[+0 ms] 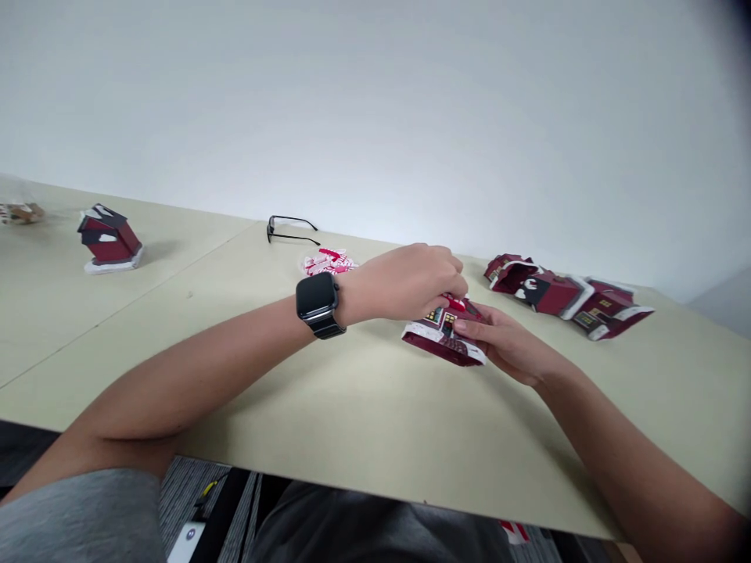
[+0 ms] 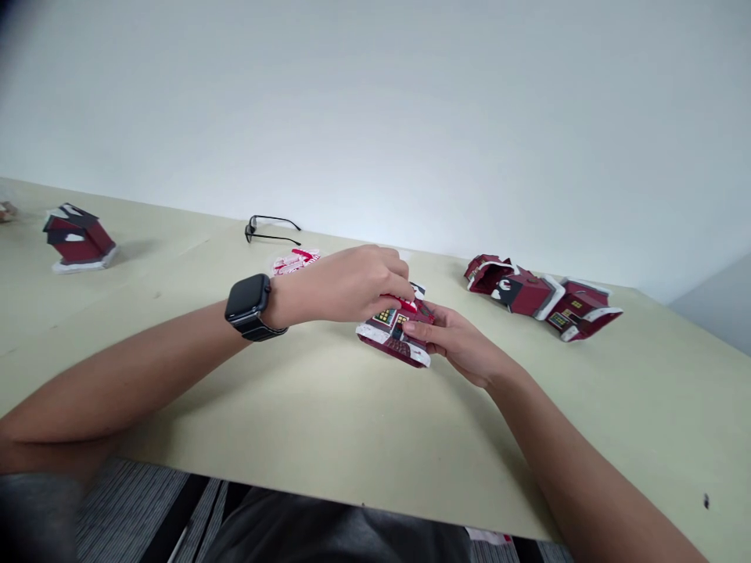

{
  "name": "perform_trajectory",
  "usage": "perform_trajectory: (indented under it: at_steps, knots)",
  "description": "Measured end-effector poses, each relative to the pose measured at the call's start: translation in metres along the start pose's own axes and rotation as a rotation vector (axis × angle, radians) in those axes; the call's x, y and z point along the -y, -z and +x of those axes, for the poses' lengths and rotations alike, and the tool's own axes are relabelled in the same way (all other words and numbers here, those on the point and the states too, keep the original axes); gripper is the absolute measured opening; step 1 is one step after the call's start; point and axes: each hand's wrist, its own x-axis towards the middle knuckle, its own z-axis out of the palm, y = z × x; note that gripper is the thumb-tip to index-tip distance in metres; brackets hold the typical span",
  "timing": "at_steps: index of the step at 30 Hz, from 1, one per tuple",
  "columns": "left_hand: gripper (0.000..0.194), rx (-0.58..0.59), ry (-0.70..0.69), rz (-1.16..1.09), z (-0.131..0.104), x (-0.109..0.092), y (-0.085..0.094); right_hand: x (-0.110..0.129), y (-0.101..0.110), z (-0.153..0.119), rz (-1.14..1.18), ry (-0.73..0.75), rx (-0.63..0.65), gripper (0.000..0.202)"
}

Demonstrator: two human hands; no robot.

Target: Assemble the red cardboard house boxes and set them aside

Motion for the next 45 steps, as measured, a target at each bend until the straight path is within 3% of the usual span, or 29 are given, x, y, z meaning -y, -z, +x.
perform_trajectory:
  at_steps: [17, 22, 25, 28, 33, 38, 45]
  knots:
    - [0.030, -0.015, 0.024, -0.166, -0.001, 0.003, 0.004, 0.005, -0.004, -0.003, 0.045, 0.002, -0.002, 0.047]
    - [0.014, -0.158, 0.104, -0.339, -0.003, 0.009, -0.003, 0.008, -0.006, -0.006, 0.058, 0.036, -0.041, 0.050]
    - [0.038, -0.196, 0.245, -0.450, -0.005, 0.014, -0.010, 0.011, -0.009, -0.009, 0.081, 0.026, -0.028, 0.058]
    - [0.061, -0.126, 0.385, -0.619, -0.006, 0.017, -0.014, 0.010, -0.010, -0.009, 0.092, 0.016, -0.013, 0.062]
    - [0.053, 0.047, 0.350, -0.866, -0.007, 0.016, -0.013, 0.003, -0.008, -0.005, 0.110, 0.099, -0.003, 0.054]
    - [0.056, 0.094, 0.407, -0.717, -0.008, 0.018, -0.011, -0.004, -0.008, -0.002, 0.075, 0.098, -0.043, 0.052]
    - [0.047, 0.132, 0.356, -0.663, -0.011, 0.026, -0.008, -0.011, -0.008, -0.001, -0.095, 0.133, -0.079, 0.058]
